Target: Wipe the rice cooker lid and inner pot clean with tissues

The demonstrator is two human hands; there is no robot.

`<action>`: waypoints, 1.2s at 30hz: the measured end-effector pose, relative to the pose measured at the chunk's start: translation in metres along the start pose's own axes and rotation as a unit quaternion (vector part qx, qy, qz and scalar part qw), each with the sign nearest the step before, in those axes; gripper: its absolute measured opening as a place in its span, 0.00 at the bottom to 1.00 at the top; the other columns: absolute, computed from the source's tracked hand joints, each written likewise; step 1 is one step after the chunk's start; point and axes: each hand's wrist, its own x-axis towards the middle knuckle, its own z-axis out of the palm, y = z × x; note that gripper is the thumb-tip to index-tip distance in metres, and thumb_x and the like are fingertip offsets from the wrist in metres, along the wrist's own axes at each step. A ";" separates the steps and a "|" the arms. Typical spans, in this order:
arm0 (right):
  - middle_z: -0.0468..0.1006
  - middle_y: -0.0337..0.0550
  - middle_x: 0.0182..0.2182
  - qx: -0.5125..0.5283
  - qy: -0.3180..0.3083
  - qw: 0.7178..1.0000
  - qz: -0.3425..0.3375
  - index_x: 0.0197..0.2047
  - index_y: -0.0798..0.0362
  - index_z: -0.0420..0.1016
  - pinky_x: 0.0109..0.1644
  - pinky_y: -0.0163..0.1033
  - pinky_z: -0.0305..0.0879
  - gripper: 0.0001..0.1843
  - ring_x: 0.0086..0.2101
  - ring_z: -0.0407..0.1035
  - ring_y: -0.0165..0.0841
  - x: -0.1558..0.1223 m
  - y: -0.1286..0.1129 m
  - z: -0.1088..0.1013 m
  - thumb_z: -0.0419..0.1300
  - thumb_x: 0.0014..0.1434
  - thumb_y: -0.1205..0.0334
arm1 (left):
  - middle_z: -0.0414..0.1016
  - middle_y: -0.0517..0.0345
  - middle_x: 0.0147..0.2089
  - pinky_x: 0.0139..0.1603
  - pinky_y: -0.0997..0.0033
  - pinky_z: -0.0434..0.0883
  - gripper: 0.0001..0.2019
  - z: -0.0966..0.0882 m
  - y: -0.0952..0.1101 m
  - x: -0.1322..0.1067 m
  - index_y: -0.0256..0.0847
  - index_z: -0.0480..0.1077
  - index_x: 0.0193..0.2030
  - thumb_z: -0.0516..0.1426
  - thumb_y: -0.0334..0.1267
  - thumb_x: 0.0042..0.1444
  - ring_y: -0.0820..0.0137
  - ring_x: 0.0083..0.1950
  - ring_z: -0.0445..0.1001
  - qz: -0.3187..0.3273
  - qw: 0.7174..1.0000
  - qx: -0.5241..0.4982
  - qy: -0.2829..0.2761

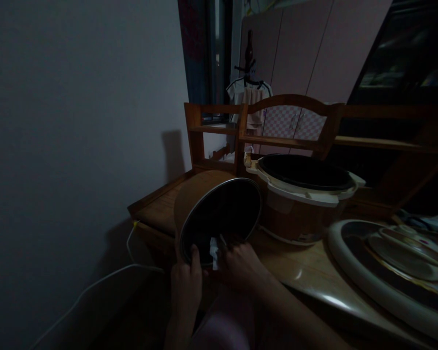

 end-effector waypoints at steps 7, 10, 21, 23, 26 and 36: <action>0.78 0.59 0.46 -0.047 0.053 0.997 0.006 0.43 0.57 0.77 0.49 0.46 0.65 0.16 0.46 0.71 0.44 -0.002 -0.002 0.001 0.55 0.65 0.55 | 0.79 0.44 0.34 0.33 0.65 0.72 0.19 0.000 0.000 0.001 0.32 0.68 0.56 0.52 0.37 0.61 0.60 0.31 0.76 -0.022 0.999 -0.039 0.014; 0.79 0.57 0.42 -0.062 0.008 0.998 0.034 0.43 0.57 0.78 0.51 0.47 0.64 0.13 0.42 0.72 0.41 -0.009 0.010 -0.004 0.54 0.64 0.61 | 0.79 0.42 0.36 0.34 0.63 0.72 0.18 0.005 0.000 -0.003 0.31 0.69 0.56 0.50 0.32 0.60 0.60 0.31 0.76 -0.004 1.000 -0.019 0.013; 0.77 0.57 0.51 -0.114 0.038 0.993 0.009 0.45 0.57 0.80 0.68 0.53 0.47 0.14 0.59 0.63 0.45 -0.006 0.040 -0.003 0.55 0.59 0.70 | 0.78 0.33 0.44 0.38 0.61 0.73 0.22 0.009 -0.003 -0.004 0.27 0.68 0.57 0.47 0.24 0.56 0.59 0.35 0.77 0.049 0.997 0.064 0.007; 0.76 0.58 0.52 -0.117 0.039 0.992 0.013 0.46 0.59 0.79 0.68 0.52 0.48 0.15 0.60 0.62 0.45 -0.005 0.039 -0.001 0.55 0.59 0.71 | 0.79 0.37 0.39 0.38 0.62 0.73 0.21 0.008 -0.003 -0.004 0.28 0.69 0.56 0.49 0.26 0.56 0.58 0.35 0.77 0.024 0.999 0.044 -0.011; 0.75 0.58 0.53 -0.104 0.036 0.994 0.013 0.52 0.59 0.76 0.66 0.53 0.51 0.19 0.58 0.64 0.45 -0.006 0.038 -0.003 0.55 0.58 0.71 | 0.79 0.42 0.33 0.37 0.63 0.72 0.19 0.003 -0.001 -0.002 0.29 0.69 0.55 0.52 0.30 0.58 0.59 0.32 0.77 -0.004 1.000 0.010 -0.027; 0.79 0.50 0.48 0.136 -0.074 0.987 -0.042 0.59 0.52 0.69 0.47 0.38 0.67 0.19 0.41 0.75 0.35 0.002 0.016 -0.002 0.46 0.69 0.62 | 0.80 0.39 0.40 0.39 0.63 0.71 0.20 -0.015 0.012 0.007 0.32 0.71 0.53 0.46 0.39 0.63 0.59 0.36 0.78 -0.106 0.981 -0.156 -0.043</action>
